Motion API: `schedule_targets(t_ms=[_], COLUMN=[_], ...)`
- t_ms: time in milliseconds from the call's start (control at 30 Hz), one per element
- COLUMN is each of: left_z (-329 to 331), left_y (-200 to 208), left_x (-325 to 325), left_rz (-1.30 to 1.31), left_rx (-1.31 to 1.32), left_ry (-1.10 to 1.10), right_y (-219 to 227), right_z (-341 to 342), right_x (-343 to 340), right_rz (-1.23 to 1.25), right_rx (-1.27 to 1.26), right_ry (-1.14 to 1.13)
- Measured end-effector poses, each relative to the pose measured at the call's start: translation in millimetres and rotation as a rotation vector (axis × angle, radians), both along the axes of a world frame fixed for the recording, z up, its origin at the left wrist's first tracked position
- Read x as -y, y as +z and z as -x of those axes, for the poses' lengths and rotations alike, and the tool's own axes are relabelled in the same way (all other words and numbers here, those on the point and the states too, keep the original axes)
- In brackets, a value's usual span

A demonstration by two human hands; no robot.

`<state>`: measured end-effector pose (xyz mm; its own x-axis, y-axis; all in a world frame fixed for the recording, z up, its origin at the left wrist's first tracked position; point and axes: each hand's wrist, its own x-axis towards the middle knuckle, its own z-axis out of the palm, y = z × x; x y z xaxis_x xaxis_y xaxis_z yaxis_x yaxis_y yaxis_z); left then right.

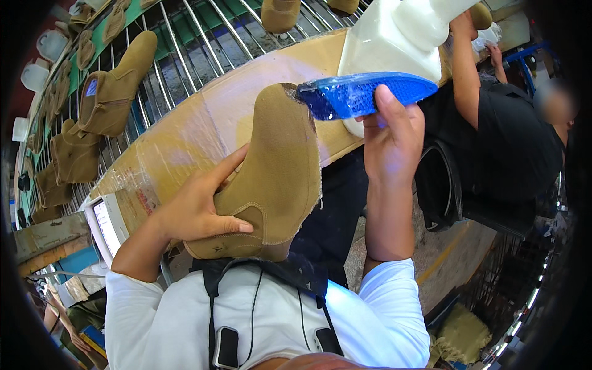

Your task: The person applies adhesive to the edges and soles of shoes using a brush, then places the shoes back onto a conveyor belt.

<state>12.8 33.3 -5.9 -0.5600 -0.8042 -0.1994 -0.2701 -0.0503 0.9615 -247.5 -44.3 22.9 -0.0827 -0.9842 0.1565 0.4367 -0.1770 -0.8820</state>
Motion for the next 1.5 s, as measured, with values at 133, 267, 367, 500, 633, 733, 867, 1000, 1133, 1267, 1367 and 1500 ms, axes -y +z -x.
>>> schedule_targets(t_ms=[133, 267, 367, 500, 633, 733, 867, 1000, 1133, 1267, 1367, 1500], left_z=[-3, -3, -3, -4, -1, 3, 6, 8, 11, 11, 10, 5], left_y=[1, 6, 9, 13, 15, 18, 15, 13, 17, 21, 23, 22], left_x=[-2, 0, 2, 4, 6, 6, 6, 5, 4, 4, 3, 4], left_rz=[0.048, -0.023, -0.069, -0.080, -0.127, -0.167, -0.180, -0.193, -0.247, -0.295, -0.306, -0.294], left_rx=[-0.002, -0.095, -0.168, -0.221, -0.289, -0.325, -0.388, -0.435, -0.494, -0.506, -0.505, -0.483], left_ry=[0.036, 0.084, 0.116, 0.140, 0.173, 0.221, 0.292, 0.322, 0.346, 0.351, 0.370, 0.373], right_y=[5, -4, 1, 7, 5, 1, -7, -9, -3, -1, 14, 21], right_z=[-1, 8, 5, -3, 2, 3, 2, 1, 3, 1, 5, 17], right_x=[-18, -39, -50, -62, -70, -74, -81, -88, -93, -98, -96, -94], right_rz=[0.069, 0.133, 0.180, 0.230, 0.272, 0.318, 0.383, 0.429, 0.474, 0.517, 0.590, 0.565], right_rx=[-0.036, -0.115, -0.192, -0.266, -0.395, -0.440, -0.487, -0.522, -0.594, -0.694, -0.799, -0.801], right_ry=[-0.043, -0.061, -0.058, -0.108, -0.094, -0.101, -0.109, -0.125, -0.096, -0.136, -0.046, -0.003])
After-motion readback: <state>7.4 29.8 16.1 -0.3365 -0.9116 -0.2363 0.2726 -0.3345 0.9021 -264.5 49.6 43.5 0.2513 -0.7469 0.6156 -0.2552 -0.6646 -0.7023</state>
